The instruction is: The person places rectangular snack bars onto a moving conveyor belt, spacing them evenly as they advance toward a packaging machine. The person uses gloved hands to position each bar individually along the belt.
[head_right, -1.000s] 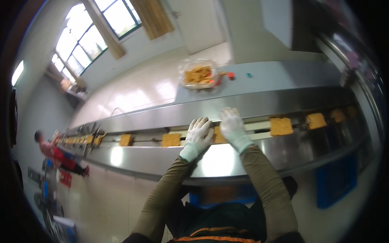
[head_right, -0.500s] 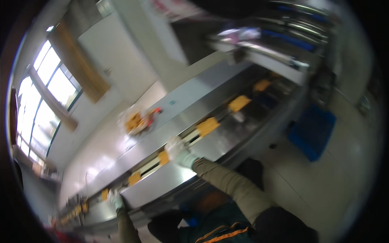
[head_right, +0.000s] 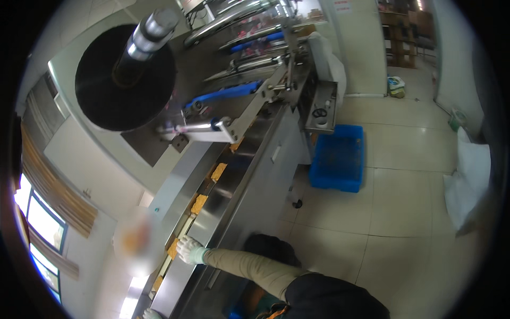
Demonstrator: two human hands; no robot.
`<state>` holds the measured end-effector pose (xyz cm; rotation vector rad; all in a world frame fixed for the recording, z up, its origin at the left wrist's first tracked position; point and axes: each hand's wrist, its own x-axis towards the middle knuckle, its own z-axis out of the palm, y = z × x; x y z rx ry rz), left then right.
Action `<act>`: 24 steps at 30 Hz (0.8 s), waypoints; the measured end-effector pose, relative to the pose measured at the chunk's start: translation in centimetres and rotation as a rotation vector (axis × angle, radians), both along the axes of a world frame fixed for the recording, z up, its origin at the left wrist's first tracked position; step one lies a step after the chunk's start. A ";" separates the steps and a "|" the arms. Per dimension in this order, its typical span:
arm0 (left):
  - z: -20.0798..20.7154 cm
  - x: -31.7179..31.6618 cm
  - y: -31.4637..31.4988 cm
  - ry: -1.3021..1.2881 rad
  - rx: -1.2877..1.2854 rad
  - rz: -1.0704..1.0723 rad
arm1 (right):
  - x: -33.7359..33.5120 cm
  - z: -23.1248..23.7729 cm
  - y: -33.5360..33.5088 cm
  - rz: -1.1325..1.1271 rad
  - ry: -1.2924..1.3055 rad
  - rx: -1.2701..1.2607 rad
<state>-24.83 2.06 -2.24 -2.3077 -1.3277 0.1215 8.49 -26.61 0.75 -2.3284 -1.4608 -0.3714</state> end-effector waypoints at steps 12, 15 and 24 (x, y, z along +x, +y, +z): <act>-2.8 0.5 -1.3 -0.416 -0.080 -0.196 | 0.7 0.3 -0.6 -0.032 0.028 -0.078; -2.0 -3.3 0.9 -0.602 0.047 -0.267 | -1.0 -0.2 1.8 0.001 -0.087 0.027; 3.5 -3.6 -2.8 -0.548 -0.113 0.178 | 1.1 -1.8 1.3 0.050 -0.161 -0.004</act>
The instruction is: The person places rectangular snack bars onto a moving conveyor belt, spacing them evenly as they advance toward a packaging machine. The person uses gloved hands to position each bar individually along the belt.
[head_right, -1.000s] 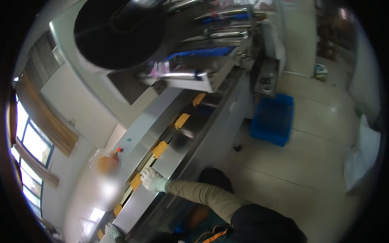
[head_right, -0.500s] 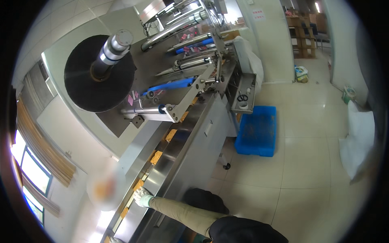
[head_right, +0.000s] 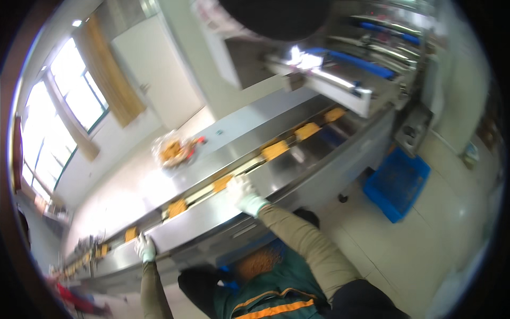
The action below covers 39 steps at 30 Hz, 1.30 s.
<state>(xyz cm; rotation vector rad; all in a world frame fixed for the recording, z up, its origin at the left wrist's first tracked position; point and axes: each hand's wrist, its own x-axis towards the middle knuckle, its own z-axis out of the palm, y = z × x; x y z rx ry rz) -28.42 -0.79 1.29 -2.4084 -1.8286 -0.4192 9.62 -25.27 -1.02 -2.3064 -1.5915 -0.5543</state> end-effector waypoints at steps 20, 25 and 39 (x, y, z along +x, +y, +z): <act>-0.4 -6.5 4.4 -0.008 0.049 0.243 | 8.7 5.5 3.2 -0.608 0.542 -0.491; -2.3 -5.3 5.8 -0.024 0.117 0.219 | 12.9 5.6 -2.2 -0.676 0.436 -0.293; -1.7 -5.2 5.0 -0.023 0.072 0.297 | 2.1 5.0 12.3 -0.365 0.254 -0.215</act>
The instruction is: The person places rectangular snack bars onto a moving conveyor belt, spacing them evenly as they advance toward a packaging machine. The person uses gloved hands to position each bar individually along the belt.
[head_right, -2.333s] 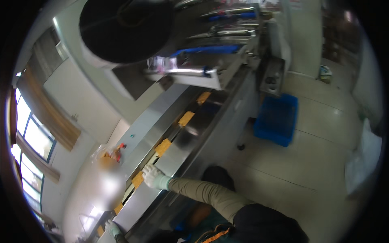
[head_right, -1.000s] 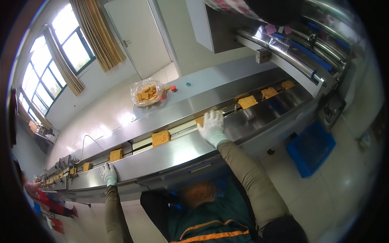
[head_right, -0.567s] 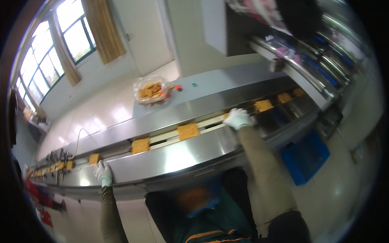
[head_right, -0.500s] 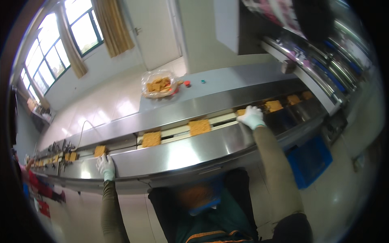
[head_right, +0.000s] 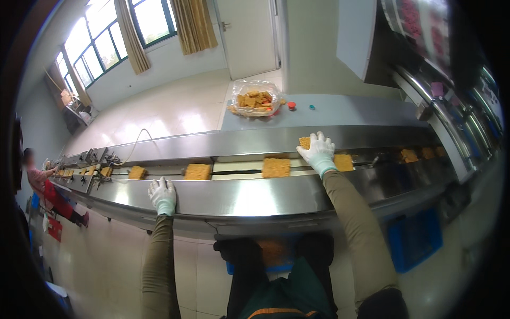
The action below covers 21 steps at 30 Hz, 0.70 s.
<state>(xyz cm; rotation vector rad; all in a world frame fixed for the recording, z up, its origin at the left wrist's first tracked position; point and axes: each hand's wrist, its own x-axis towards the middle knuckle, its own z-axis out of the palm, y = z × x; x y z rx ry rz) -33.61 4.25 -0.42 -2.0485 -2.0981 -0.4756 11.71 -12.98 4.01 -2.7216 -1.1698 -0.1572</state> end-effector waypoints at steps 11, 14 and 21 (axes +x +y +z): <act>-0.1 -0.2 0.7 -0.007 0.002 0.031 | 4.5 -3.6 -2.9 0.079 -0.154 0.187; -0.1 0.3 1.1 0.000 -0.003 0.075 | 6.1 -5.1 -6.8 0.134 -0.253 0.197; -0.5 0.4 1.3 0.020 -0.010 0.125 | 5.3 -5.0 -7.4 0.086 -0.232 0.194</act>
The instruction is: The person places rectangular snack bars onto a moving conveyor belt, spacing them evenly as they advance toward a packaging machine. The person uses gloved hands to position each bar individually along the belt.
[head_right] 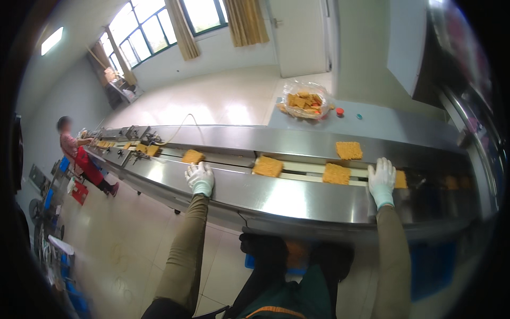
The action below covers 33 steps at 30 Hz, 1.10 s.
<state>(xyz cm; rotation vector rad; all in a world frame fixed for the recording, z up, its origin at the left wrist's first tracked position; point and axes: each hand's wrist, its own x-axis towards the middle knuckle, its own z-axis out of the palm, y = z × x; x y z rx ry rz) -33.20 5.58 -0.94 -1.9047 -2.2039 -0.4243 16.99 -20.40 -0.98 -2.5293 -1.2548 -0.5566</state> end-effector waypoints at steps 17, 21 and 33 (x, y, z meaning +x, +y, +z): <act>0.2 0.8 -1.2 -0.097 0.145 0.001 | 3.4 -1.2 0.1 -0.113 0.046 -0.249; 0.1 0.8 -1.1 -0.103 0.146 0.000 | 0.3 1.6 -0.3 -0.154 0.126 -0.262; 0.3 0.0 -1.1 -0.106 0.169 0.001 | 4.0 -2.9 0.5 -0.106 0.039 -0.198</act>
